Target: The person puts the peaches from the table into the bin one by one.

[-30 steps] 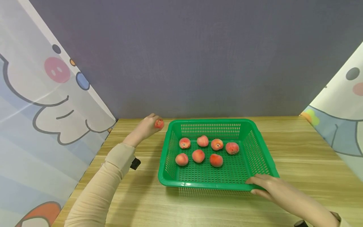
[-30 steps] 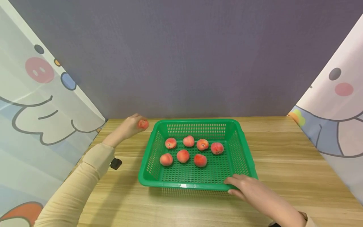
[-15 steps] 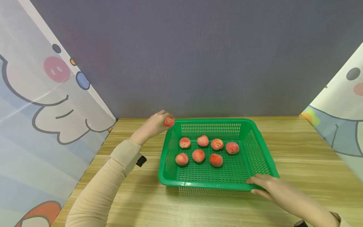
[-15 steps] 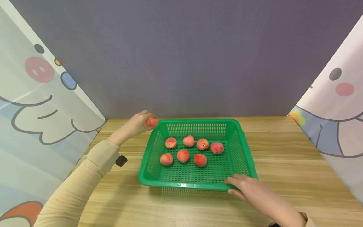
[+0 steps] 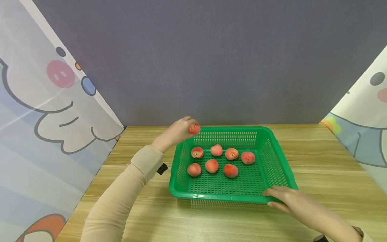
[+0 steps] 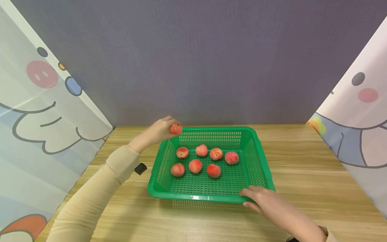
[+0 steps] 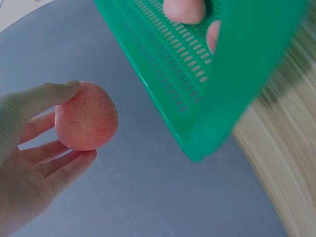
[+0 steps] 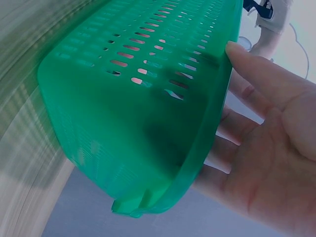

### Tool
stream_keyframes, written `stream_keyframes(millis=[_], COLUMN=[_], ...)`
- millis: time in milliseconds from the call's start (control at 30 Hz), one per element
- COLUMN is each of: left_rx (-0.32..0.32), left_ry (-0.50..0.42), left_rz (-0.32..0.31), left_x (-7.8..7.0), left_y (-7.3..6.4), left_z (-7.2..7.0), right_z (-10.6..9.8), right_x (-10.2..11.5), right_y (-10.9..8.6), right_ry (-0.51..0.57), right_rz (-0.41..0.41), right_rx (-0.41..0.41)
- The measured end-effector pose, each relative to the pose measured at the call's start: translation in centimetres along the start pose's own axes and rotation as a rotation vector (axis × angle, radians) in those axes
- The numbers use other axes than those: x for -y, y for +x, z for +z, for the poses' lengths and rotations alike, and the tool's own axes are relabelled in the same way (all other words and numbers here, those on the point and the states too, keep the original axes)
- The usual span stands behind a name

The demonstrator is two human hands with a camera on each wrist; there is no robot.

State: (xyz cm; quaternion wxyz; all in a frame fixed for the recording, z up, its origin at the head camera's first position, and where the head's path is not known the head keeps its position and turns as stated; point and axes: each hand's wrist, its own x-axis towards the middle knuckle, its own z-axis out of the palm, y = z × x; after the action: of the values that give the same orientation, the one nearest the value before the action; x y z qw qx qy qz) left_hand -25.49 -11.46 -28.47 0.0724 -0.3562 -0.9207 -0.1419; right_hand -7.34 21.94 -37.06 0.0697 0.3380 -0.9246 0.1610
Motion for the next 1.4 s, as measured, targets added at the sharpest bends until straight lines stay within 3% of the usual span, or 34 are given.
stream_keyframes(millis=[167, 300, 400, 833, 1033, 1400], left_rx=[0.035, 0.022, 0.014, 0.085, 0.147, 0.253], left_ry=[-0.033, -0.061, -0.047, -0.028, -0.061, -0.011], left_rz=[0.0, 0.041, 0.077, 0.128, 0.108, 0.129], left_x=[-1.3, -2.2, -2.7, -4.9, -6.0, -8.6], left_y=[0.9, 1.4, 1.9, 3.1, 3.7, 4.9], left_z=[0.4, 0.9, 1.3, 2.9, 3.8, 5.2], right_z=[0.0, 0.0, 0.0, 0.0, 0.1, 0.1], right_x=[0.0, 0.0, 0.0, 0.1, 0.0, -0.1], right_y=[0.0, 0.0, 0.0, 0.0, 0.1, 0.1], right_ry=[0.007, -0.004, -0.008, -0.021, -0.023, -0.003], right_rz=[0.016, 0.0, -0.009, -0.021, -0.025, -0.028], right_rx=[0.01, -0.004, -0.011, -0.026, -0.031, -0.018])
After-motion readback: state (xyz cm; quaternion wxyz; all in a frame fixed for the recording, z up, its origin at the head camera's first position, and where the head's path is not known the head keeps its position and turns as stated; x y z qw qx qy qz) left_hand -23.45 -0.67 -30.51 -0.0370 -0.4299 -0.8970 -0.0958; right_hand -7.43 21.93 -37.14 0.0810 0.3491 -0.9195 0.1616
